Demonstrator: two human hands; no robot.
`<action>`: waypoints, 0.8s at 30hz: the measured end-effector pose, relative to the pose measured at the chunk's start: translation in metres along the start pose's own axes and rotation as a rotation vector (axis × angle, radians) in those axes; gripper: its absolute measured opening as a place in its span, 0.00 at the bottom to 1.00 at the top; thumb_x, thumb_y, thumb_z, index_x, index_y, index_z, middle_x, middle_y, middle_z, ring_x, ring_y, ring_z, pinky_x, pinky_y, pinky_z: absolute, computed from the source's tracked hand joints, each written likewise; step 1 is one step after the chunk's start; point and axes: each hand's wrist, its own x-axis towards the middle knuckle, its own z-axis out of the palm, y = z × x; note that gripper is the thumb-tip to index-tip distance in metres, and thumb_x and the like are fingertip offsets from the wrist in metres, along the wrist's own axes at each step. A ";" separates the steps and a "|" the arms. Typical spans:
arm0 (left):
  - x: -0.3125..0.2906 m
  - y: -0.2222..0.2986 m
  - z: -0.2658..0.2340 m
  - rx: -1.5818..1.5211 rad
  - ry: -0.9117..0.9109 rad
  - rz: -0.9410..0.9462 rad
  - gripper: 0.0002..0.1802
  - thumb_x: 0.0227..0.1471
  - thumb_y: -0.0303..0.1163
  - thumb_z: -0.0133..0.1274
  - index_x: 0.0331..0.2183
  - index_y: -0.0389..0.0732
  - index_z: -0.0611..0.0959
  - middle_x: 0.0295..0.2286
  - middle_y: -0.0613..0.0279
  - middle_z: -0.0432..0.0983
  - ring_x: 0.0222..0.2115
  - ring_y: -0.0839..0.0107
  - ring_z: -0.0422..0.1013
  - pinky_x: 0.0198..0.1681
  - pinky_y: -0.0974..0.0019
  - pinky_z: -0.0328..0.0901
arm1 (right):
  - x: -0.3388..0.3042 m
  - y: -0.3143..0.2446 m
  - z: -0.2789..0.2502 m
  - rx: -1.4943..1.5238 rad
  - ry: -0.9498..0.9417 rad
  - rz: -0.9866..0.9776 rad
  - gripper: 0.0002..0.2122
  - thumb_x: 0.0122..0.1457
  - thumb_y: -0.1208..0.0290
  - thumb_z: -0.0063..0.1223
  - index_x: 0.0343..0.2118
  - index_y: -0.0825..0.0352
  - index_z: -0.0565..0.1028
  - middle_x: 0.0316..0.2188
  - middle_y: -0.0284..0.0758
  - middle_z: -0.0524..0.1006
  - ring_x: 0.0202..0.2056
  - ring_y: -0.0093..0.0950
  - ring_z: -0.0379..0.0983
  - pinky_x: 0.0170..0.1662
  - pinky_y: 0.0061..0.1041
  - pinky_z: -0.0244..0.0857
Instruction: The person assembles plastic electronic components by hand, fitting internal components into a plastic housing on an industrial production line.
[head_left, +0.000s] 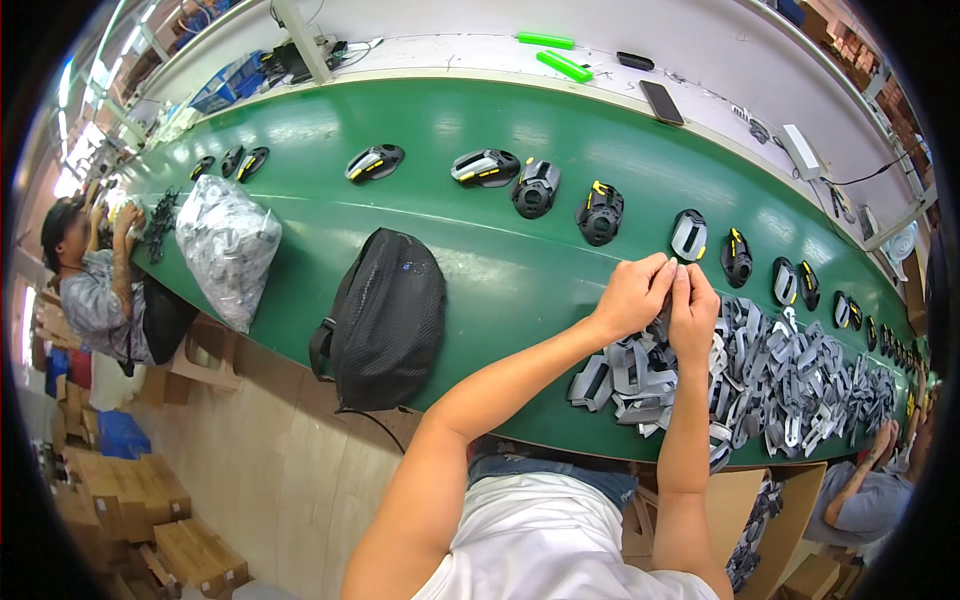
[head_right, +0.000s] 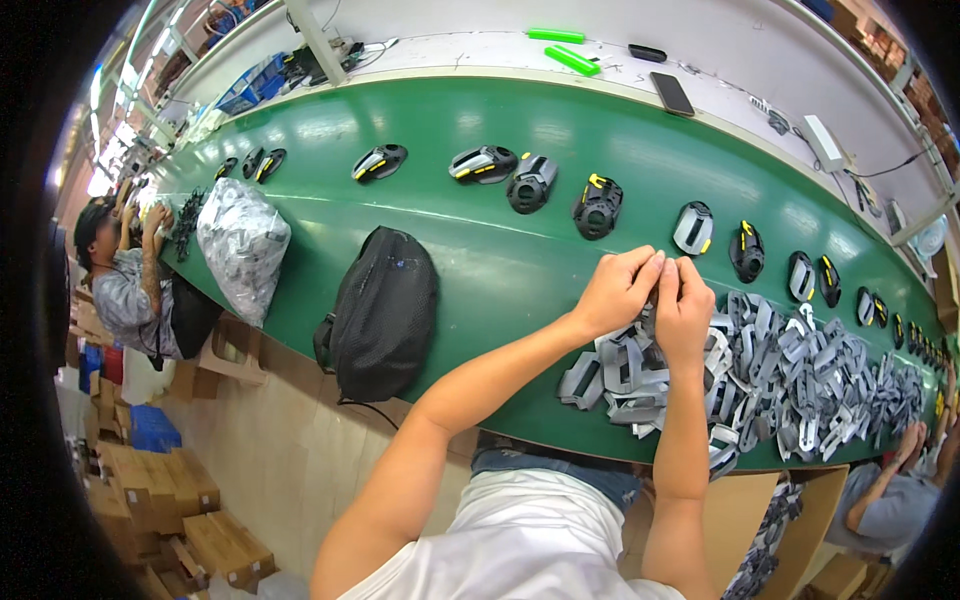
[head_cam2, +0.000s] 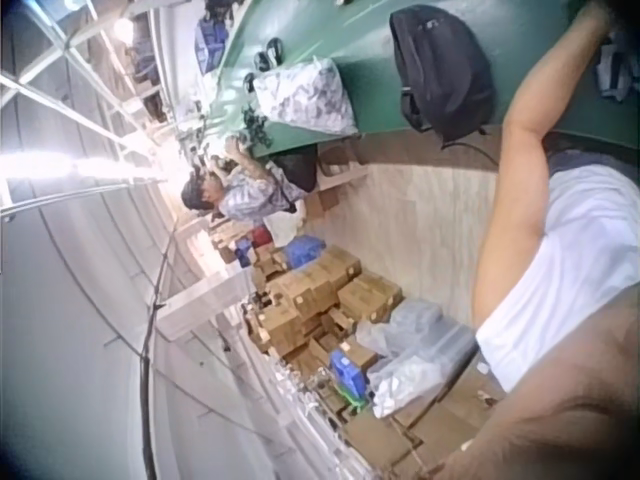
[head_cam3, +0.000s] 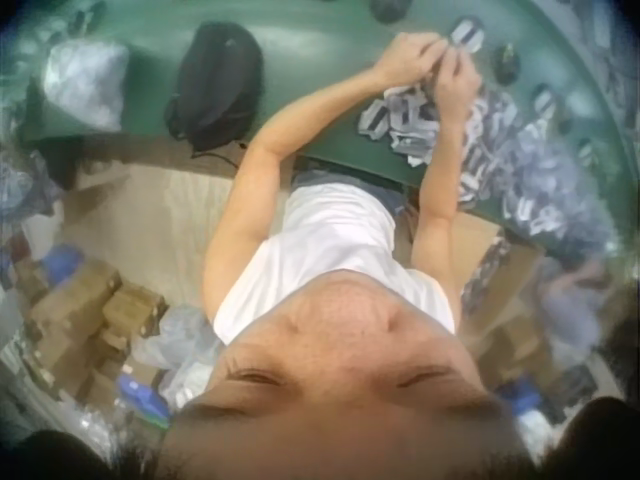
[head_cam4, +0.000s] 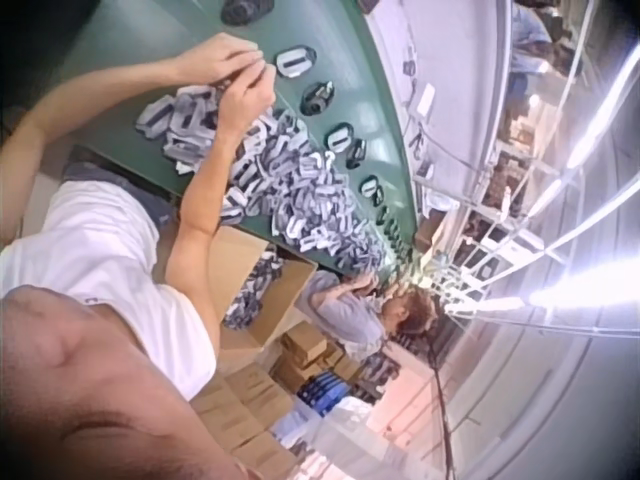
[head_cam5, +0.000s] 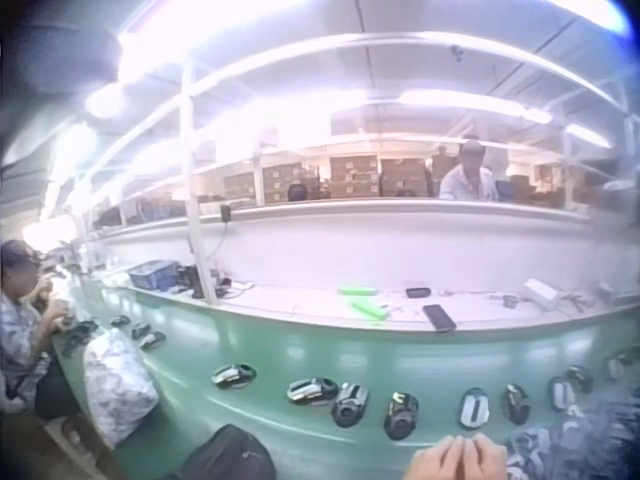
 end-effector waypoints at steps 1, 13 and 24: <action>0.001 0.000 -0.001 0.011 0.008 0.025 0.16 0.55 0.34 0.44 0.22 0.32 0.70 0.15 0.47 0.65 0.13 0.59 0.58 0.18 0.62 0.56 | 0.000 -0.003 0.001 0.000 0.003 0.001 0.12 0.60 0.72 0.42 0.21 0.71 0.64 0.11 0.35 0.61 0.15 0.20 0.54 0.19 0.26 0.51; -0.005 0.013 0.000 -0.072 -0.021 -0.014 0.16 0.56 0.31 0.44 0.19 0.34 0.68 0.11 0.58 0.62 0.12 0.74 0.58 0.16 0.66 0.54 | -0.005 -0.011 -0.002 0.030 0.064 -0.134 0.08 0.56 0.75 0.46 0.21 0.70 0.68 0.11 0.36 0.68 0.12 0.25 0.65 0.18 0.25 0.56; -0.009 0.020 0.006 0.063 0.033 0.016 0.15 0.55 0.29 0.45 0.19 0.34 0.67 0.11 0.50 0.60 0.09 0.61 0.57 0.15 0.62 0.52 | -0.009 -0.007 -0.002 -0.067 0.161 -0.243 0.08 0.55 0.76 0.48 0.21 0.70 0.70 0.10 0.35 0.67 0.11 0.24 0.62 0.17 0.24 0.54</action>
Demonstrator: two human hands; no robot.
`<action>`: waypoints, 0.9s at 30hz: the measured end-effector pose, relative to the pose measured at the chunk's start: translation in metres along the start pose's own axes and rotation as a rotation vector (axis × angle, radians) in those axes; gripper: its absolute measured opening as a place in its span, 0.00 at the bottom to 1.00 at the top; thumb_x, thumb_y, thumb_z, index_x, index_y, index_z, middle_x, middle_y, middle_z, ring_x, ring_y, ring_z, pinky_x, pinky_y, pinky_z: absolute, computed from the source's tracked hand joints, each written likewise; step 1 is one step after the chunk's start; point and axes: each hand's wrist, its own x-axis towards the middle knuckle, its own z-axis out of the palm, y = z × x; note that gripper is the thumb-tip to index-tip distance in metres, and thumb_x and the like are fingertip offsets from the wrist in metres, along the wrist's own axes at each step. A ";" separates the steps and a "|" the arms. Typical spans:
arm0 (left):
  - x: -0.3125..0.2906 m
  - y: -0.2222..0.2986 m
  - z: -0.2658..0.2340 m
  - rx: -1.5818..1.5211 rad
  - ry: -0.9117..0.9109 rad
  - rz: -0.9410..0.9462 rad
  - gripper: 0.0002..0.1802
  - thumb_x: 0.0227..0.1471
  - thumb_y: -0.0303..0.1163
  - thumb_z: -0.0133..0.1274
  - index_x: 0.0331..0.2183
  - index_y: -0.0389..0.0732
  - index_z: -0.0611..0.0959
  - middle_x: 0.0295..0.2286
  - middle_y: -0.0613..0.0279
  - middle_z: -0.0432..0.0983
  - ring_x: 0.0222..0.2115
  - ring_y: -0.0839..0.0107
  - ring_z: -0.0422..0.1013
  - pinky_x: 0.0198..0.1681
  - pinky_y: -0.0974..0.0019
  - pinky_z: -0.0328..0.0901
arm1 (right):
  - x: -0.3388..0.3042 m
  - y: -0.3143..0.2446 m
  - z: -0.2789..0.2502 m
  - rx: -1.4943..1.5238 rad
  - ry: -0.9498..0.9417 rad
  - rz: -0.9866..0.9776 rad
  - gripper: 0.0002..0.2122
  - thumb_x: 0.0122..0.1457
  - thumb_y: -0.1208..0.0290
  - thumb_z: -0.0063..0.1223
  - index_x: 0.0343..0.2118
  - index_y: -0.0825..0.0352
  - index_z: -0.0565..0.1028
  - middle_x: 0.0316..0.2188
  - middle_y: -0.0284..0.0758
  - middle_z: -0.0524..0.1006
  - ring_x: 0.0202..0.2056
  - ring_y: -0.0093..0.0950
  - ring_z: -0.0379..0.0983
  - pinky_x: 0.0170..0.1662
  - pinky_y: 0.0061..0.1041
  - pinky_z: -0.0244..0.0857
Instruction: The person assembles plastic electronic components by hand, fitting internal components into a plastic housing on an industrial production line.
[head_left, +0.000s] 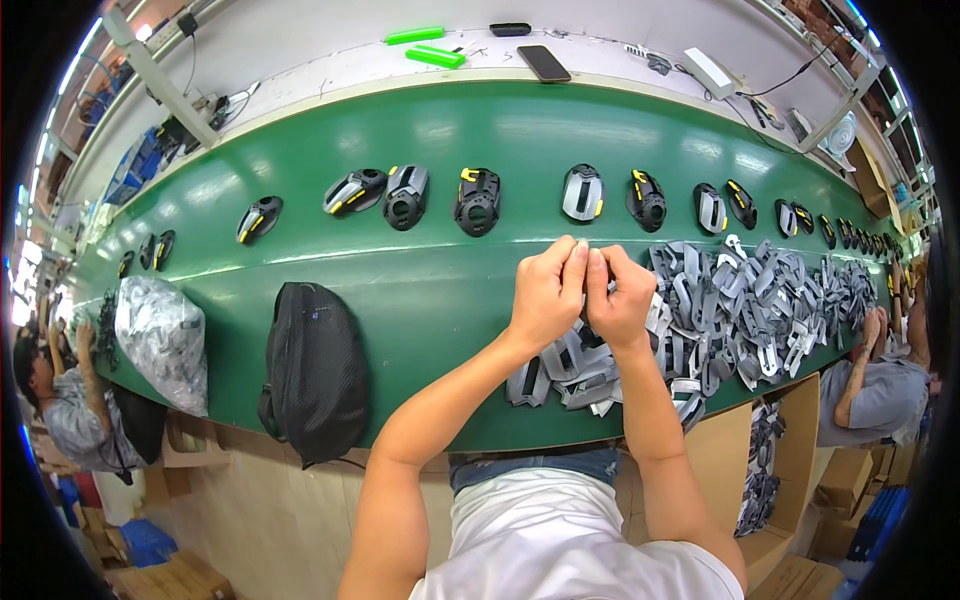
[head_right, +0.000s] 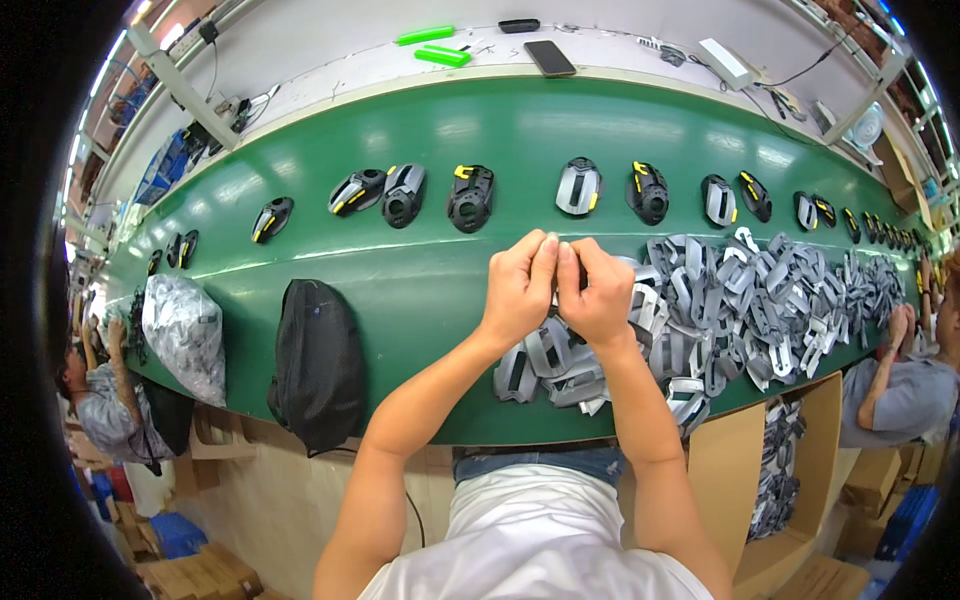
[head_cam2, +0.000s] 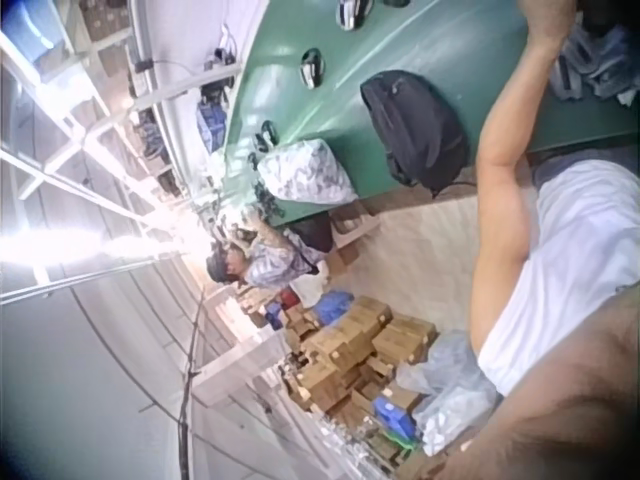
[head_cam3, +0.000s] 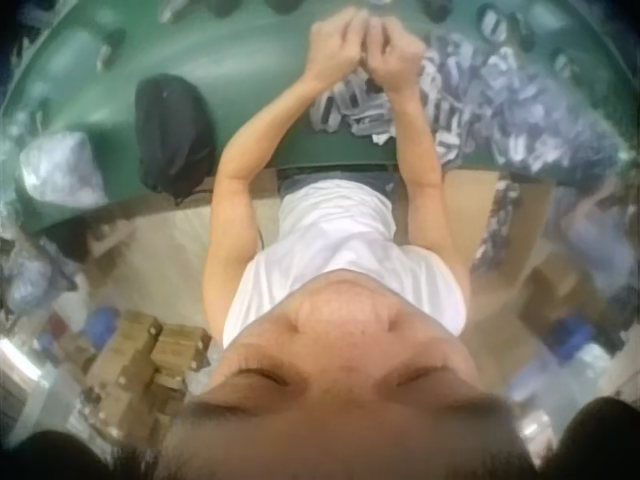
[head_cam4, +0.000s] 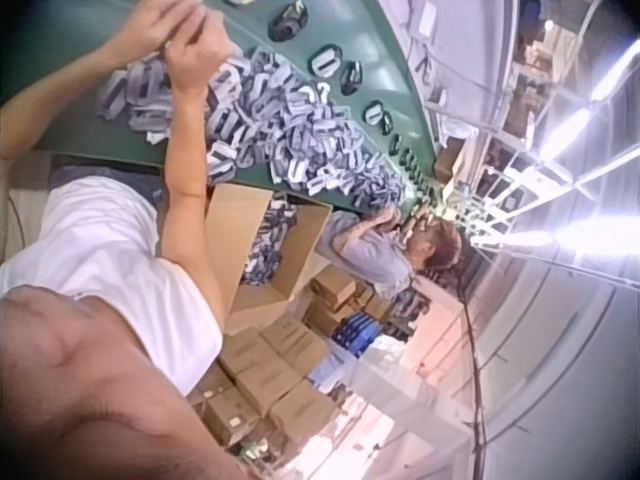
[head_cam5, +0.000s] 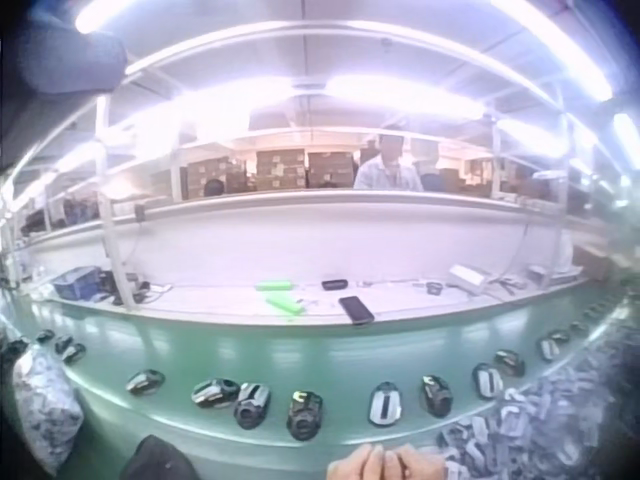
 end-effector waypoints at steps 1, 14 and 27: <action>-0.002 -0.002 0.003 -0.022 0.034 -0.057 0.15 0.55 0.29 0.45 0.18 0.34 0.66 0.10 0.51 0.59 0.09 0.62 0.56 0.14 0.63 0.51 | -0.001 -0.002 -0.001 -0.004 0.003 0.001 0.08 0.55 0.76 0.48 0.21 0.70 0.70 0.10 0.35 0.67 0.11 0.24 0.62 0.17 0.24 0.54; 0.015 -0.007 -0.010 -0.130 -0.126 -0.134 0.20 0.58 0.38 0.44 0.21 0.33 0.72 0.14 0.64 0.71 0.14 0.81 0.63 0.18 0.73 0.59 | -0.004 0.010 -0.013 0.680 -0.168 0.485 0.10 0.61 0.68 0.42 0.32 0.70 0.73 0.21 0.27 0.74 0.22 0.13 0.64 0.22 0.13 0.56; 0.008 -0.017 -0.010 -0.206 -0.137 -0.013 0.18 0.58 0.34 0.42 0.44 0.30 0.70 0.32 0.54 0.74 0.30 0.72 0.70 0.32 0.69 0.66 | -0.001 -0.007 -0.007 0.017 0.022 -0.033 0.14 0.45 0.81 0.57 0.38 0.71 0.75 0.32 0.40 0.76 0.27 0.28 0.75 0.32 0.22 0.69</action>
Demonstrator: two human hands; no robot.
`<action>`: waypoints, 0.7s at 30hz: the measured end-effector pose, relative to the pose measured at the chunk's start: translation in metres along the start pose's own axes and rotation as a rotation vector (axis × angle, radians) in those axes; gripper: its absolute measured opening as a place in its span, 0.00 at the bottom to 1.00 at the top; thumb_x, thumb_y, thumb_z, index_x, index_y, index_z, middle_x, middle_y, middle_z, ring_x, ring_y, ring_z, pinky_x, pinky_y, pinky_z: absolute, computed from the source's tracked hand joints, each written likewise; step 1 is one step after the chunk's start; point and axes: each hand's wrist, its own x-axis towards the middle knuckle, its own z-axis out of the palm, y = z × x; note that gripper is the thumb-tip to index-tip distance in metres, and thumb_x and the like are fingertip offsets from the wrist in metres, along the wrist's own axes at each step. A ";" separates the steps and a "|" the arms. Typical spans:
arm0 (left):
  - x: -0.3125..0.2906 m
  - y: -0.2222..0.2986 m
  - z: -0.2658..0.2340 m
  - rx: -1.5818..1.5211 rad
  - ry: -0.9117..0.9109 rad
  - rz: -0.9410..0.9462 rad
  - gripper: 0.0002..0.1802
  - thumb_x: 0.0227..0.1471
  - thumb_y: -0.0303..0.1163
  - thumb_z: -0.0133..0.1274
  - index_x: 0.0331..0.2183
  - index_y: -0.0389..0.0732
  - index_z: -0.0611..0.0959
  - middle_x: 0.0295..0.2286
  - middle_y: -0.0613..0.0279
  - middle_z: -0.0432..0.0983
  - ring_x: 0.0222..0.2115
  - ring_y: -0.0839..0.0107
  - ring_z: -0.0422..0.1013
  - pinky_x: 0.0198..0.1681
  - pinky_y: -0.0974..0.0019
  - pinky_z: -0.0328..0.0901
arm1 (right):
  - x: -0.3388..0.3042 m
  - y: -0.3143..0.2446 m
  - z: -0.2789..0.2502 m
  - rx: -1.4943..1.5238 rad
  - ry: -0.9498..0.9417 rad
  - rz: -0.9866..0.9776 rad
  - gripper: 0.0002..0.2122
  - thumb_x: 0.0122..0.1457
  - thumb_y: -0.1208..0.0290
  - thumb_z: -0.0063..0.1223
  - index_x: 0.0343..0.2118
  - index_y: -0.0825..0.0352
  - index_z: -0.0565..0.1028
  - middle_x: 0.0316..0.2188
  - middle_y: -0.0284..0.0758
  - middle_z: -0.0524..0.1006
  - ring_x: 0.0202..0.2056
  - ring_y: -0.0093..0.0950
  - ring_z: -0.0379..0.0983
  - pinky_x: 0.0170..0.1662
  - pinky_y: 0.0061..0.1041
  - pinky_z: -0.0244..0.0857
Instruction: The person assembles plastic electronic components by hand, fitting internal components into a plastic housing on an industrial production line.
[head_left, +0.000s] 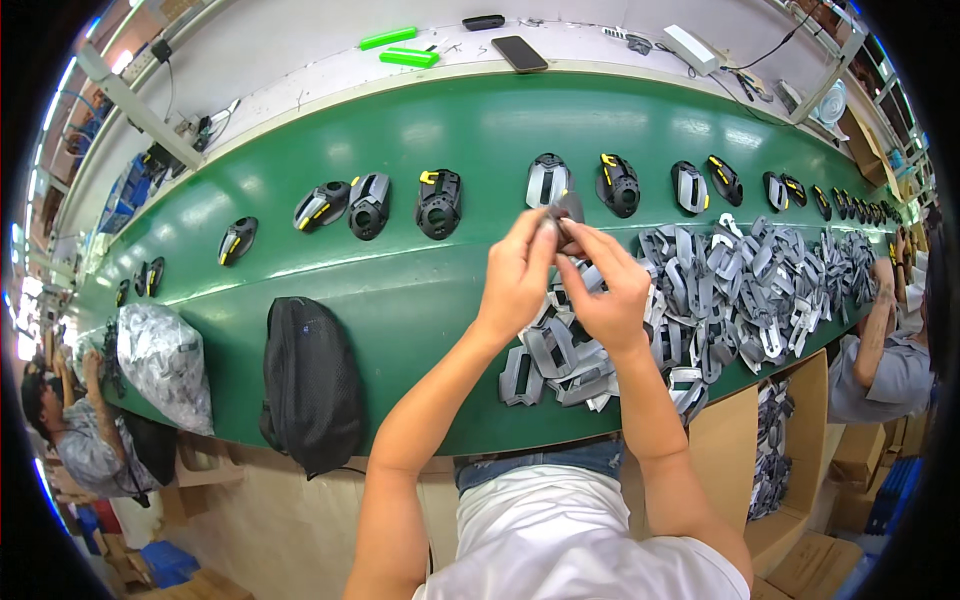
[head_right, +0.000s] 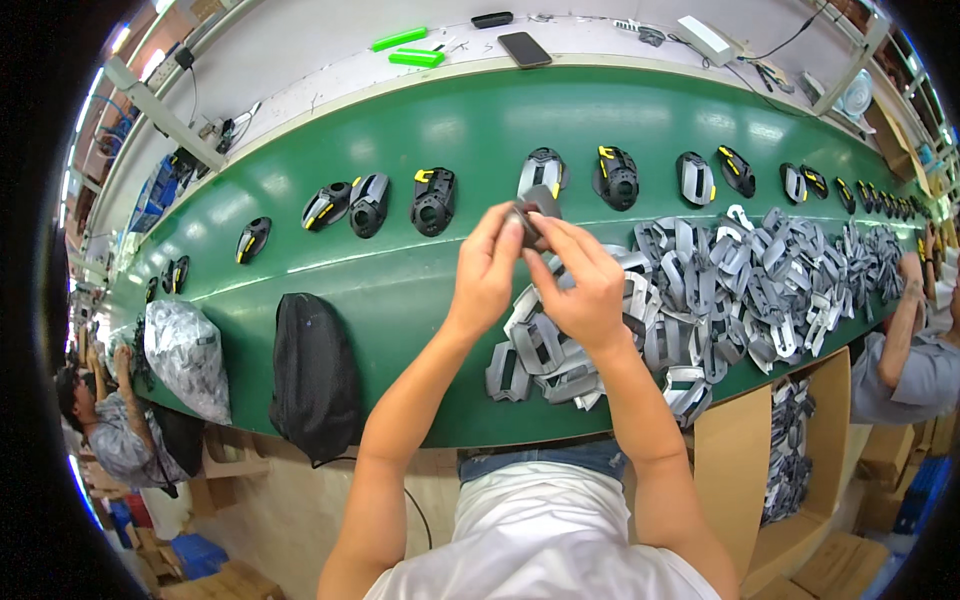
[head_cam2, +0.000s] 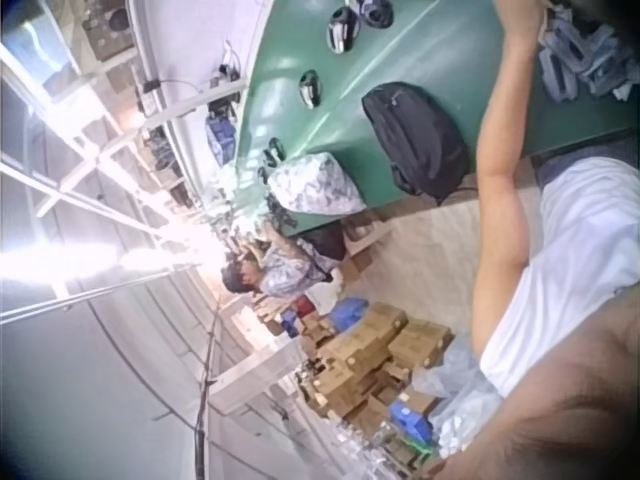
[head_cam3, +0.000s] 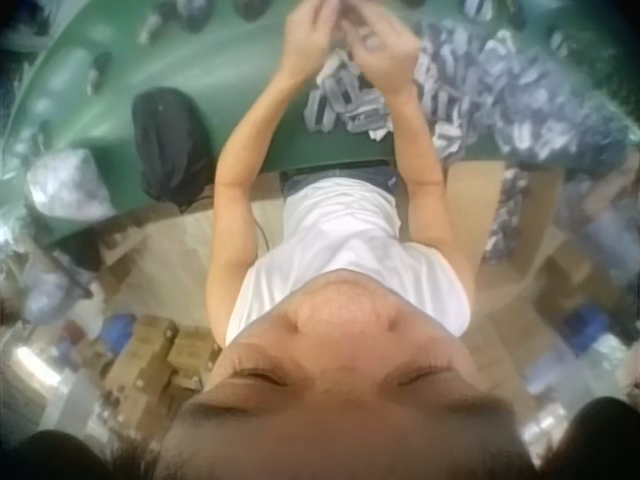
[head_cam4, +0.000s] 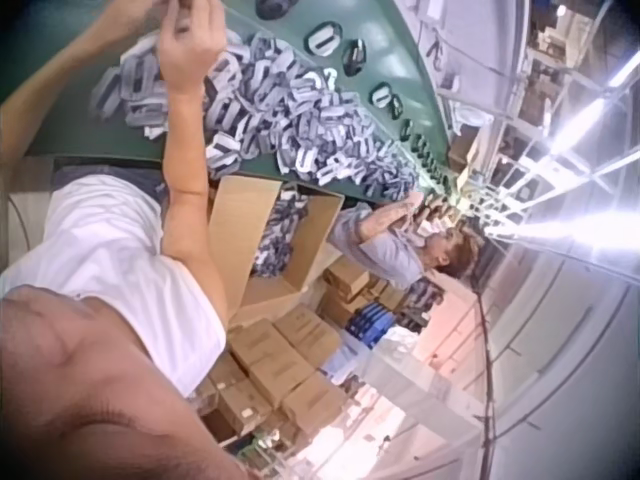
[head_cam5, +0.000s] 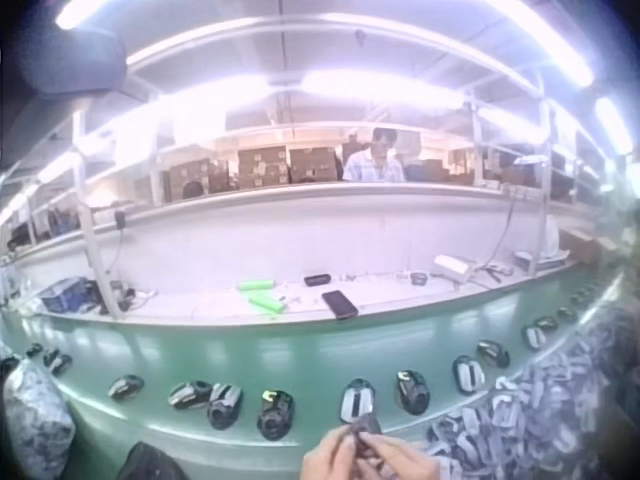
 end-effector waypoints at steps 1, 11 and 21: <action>0.004 0.000 -0.003 -0.044 0.068 -0.075 0.17 0.59 0.34 0.40 0.43 0.30 0.70 0.28 0.58 0.74 0.26 0.74 0.70 0.29 0.71 0.66 | 0.001 -0.001 0.000 0.037 -0.016 -0.020 0.14 0.45 0.82 0.57 0.39 0.71 0.75 0.33 0.40 0.76 0.28 0.28 0.75 0.32 0.22 0.70; 0.000 0.010 0.002 -0.056 -0.113 -0.144 0.17 0.59 0.36 0.41 0.21 0.37 0.69 0.13 0.70 0.61 0.15 0.83 0.57 0.17 0.74 0.54 | -0.003 0.001 -0.004 0.489 -0.113 0.424 0.13 0.63 0.68 0.42 0.22 0.69 0.67 0.14 0.26 0.66 0.19 0.12 0.59 0.20 0.15 0.52; -0.010 0.029 0.012 -0.236 -0.041 -0.205 0.15 0.60 0.33 0.39 0.22 0.37 0.68 0.14 0.69 0.63 0.14 0.84 0.58 0.16 0.75 0.54 | -0.011 -0.004 -0.001 0.536 0.005 0.440 0.14 0.63 0.66 0.40 0.22 0.68 0.66 0.15 0.29 0.68 0.15 0.14 0.61 0.18 0.16 0.54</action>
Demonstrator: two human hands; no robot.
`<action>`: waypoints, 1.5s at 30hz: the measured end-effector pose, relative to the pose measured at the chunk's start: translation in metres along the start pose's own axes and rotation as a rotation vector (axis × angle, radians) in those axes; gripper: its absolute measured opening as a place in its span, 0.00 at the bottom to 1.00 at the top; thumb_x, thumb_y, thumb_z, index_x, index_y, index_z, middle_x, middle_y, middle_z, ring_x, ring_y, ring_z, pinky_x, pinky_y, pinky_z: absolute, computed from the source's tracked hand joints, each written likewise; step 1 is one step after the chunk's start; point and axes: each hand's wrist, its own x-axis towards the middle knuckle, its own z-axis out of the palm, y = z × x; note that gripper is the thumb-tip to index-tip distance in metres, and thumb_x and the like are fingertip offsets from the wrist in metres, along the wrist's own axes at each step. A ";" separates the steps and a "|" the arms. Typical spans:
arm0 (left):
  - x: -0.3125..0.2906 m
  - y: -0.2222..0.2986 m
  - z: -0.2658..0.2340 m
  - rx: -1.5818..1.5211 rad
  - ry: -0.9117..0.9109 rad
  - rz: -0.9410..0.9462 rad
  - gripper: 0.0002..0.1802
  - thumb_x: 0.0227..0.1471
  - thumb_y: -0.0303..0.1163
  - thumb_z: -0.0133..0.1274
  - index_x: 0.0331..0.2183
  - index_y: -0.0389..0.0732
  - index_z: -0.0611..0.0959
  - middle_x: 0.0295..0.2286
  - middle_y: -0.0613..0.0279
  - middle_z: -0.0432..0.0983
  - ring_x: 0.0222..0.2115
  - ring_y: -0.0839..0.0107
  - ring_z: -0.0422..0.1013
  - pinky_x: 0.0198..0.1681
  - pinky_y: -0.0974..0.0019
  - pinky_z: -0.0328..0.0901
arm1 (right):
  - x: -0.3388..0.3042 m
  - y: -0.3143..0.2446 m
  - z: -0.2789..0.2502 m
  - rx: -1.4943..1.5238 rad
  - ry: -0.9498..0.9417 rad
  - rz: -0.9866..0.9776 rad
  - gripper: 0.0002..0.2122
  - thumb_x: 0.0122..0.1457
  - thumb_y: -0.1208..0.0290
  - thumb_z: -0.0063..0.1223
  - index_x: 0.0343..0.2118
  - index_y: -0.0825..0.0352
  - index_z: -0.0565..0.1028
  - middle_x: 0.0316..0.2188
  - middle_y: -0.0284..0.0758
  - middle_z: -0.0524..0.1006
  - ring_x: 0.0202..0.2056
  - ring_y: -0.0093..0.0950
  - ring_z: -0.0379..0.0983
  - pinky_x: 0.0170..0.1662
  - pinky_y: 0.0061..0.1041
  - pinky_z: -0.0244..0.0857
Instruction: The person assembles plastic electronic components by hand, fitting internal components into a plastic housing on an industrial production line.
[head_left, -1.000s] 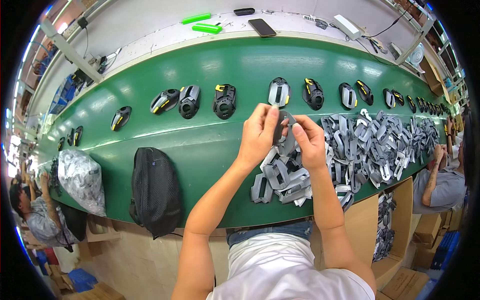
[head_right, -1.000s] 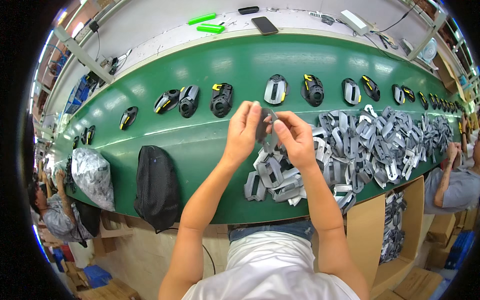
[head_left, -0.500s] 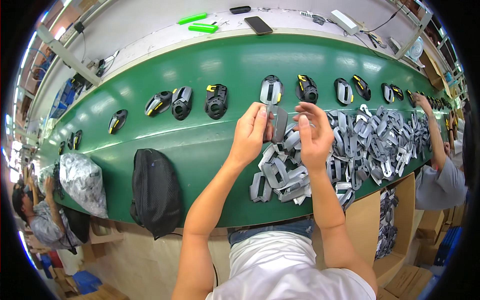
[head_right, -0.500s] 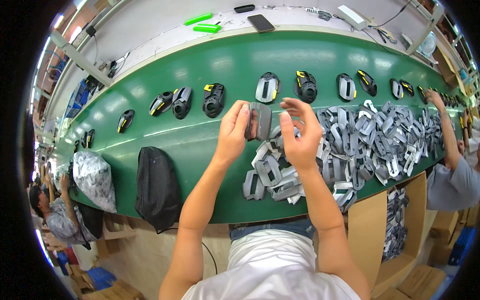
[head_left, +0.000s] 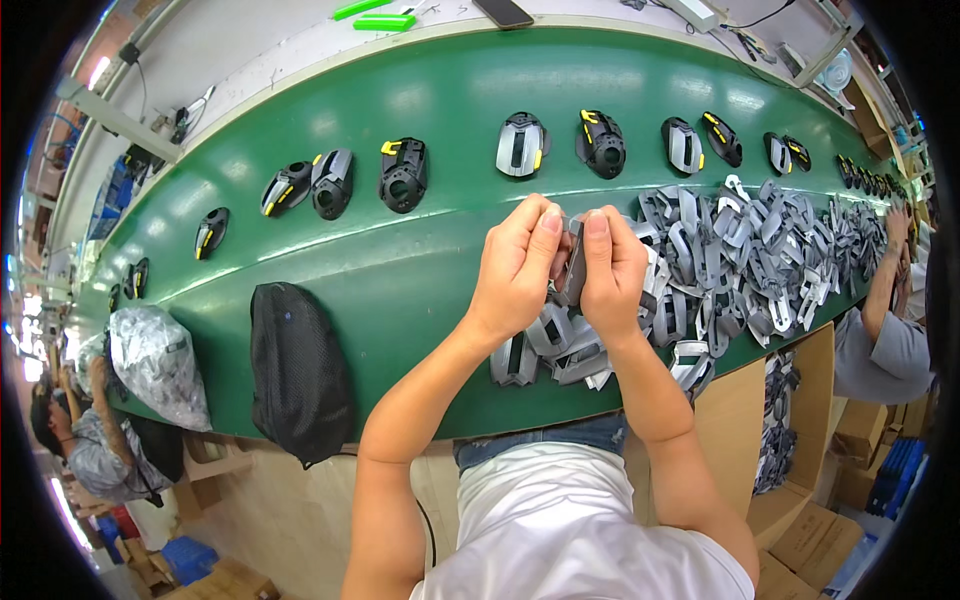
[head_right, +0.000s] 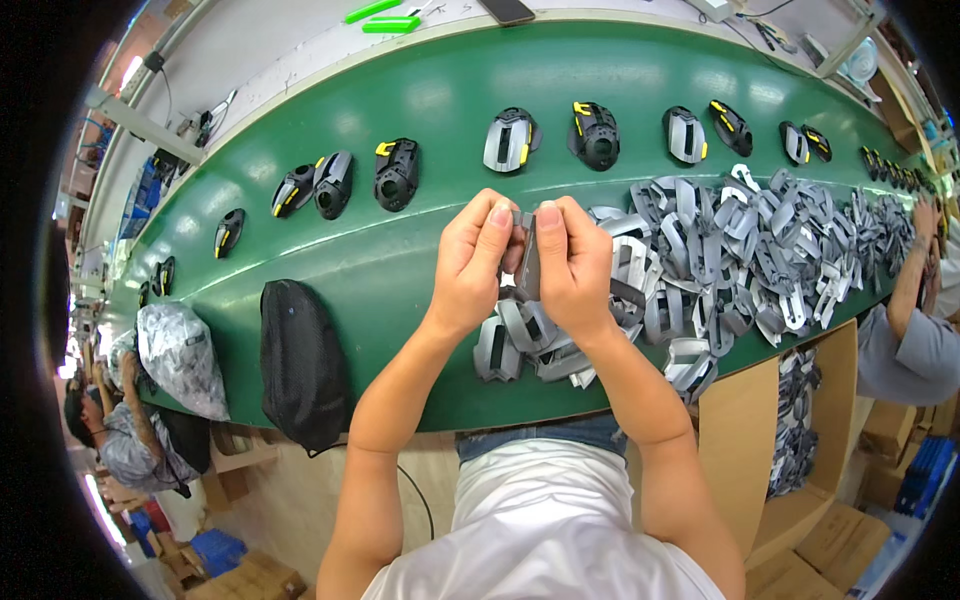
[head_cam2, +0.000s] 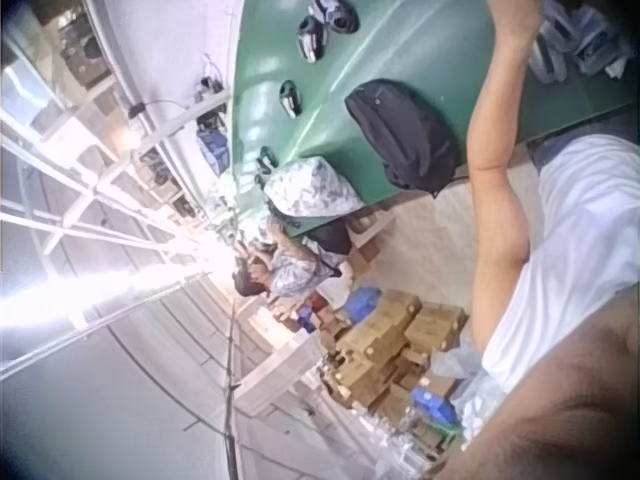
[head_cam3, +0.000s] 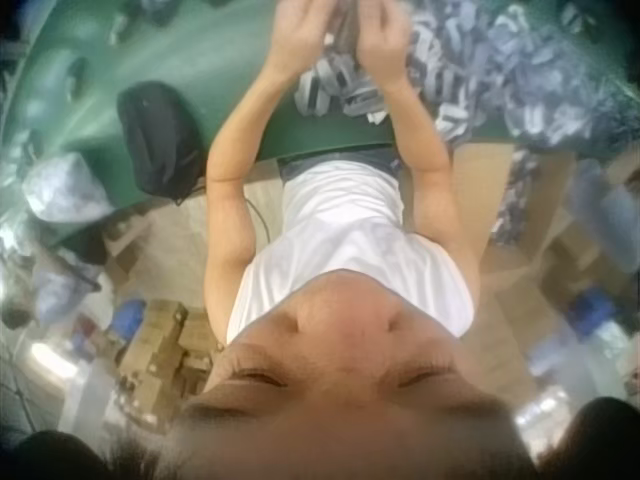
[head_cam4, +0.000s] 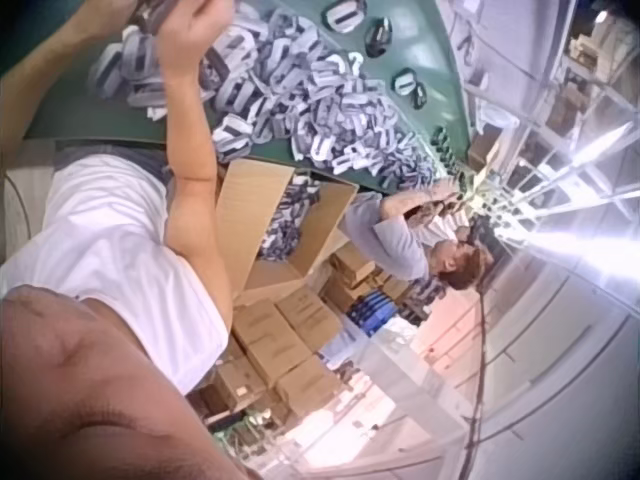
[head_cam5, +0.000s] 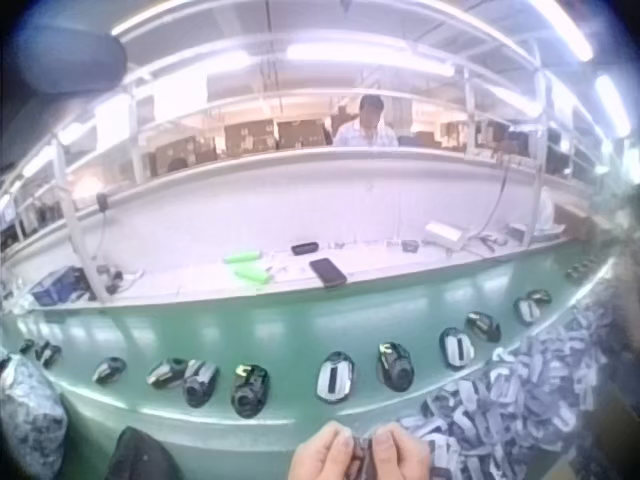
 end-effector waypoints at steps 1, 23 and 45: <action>-0.001 0.003 0.001 0.105 -0.005 0.033 0.15 0.60 0.32 0.39 0.23 0.36 0.68 0.14 0.68 0.63 0.13 0.83 0.58 0.16 0.74 0.54 | 0.000 0.002 -0.001 -0.001 0.002 0.004 0.14 0.63 0.66 0.40 0.22 0.68 0.66 0.15 0.29 0.68 0.15 0.14 0.61 0.18 0.16 0.54; -0.005 -0.015 0.006 0.246 0.050 0.203 0.16 0.60 0.32 0.39 0.21 0.37 0.67 0.14 0.71 0.61 0.14 0.85 0.56 0.15 0.77 0.52 | -0.005 0.009 0.005 0.021 0.038 -0.030 0.13 0.63 0.67 0.40 0.23 0.68 0.65 0.14 0.26 0.63 0.16 0.13 0.57 0.17 0.16 0.51; -0.002 -0.015 0.008 0.303 0.033 0.237 0.15 0.59 0.32 0.40 0.23 0.35 0.70 0.13 0.67 0.64 0.14 0.83 0.60 0.16 0.76 0.56 | -0.003 0.020 0.003 -0.034 0.064 -0.148 0.16 0.65 0.67 0.35 0.20 0.69 0.62 0.15 0.27 0.58 0.17 0.15 0.50 0.19 0.18 0.46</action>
